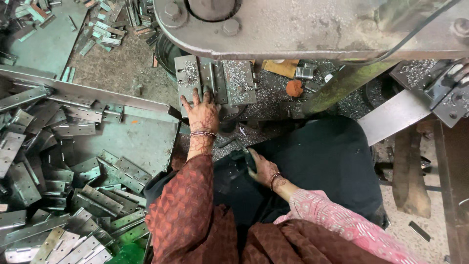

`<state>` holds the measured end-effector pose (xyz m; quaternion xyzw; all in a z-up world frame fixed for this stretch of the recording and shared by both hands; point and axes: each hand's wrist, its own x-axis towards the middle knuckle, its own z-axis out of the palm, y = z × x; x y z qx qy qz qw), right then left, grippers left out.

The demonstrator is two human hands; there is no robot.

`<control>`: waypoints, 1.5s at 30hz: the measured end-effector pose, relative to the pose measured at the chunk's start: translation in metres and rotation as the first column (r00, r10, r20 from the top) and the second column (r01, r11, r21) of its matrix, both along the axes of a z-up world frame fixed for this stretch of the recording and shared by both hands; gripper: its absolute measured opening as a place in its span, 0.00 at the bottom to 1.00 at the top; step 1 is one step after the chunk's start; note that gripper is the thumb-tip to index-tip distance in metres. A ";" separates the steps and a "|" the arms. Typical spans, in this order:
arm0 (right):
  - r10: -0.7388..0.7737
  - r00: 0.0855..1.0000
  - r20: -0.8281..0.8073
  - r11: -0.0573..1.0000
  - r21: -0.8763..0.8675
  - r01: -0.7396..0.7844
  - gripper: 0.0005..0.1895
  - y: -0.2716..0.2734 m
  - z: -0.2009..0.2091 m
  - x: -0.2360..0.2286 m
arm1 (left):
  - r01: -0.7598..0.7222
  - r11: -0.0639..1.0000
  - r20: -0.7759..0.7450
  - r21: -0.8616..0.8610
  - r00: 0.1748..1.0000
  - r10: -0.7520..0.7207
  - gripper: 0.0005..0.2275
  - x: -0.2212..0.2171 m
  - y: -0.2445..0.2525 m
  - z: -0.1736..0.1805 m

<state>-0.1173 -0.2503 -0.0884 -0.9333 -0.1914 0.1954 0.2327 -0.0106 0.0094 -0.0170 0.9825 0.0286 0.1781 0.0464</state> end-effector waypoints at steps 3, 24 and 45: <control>0.016 0.997 -0.076 0.999 -0.040 -0.019 0.50 0.002 0.033 0.000 | -0.060 0.998 -0.261 -0.028 0.964 0.050 0.17 0.004 0.000 0.000; 0.007 1.000 0.015 0.999 -0.042 -0.006 0.46 -0.001 -0.017 -0.004 | -0.018 0.998 -0.059 -0.063 0.998 0.015 0.21 0.016 0.001 -0.009; -0.008 0.998 -0.061 0.991 -0.136 -0.001 0.45 0.004 0.018 0.004 | -0.128 0.989 -0.271 0.076 0.952 0.144 0.24 0.046 0.001 0.003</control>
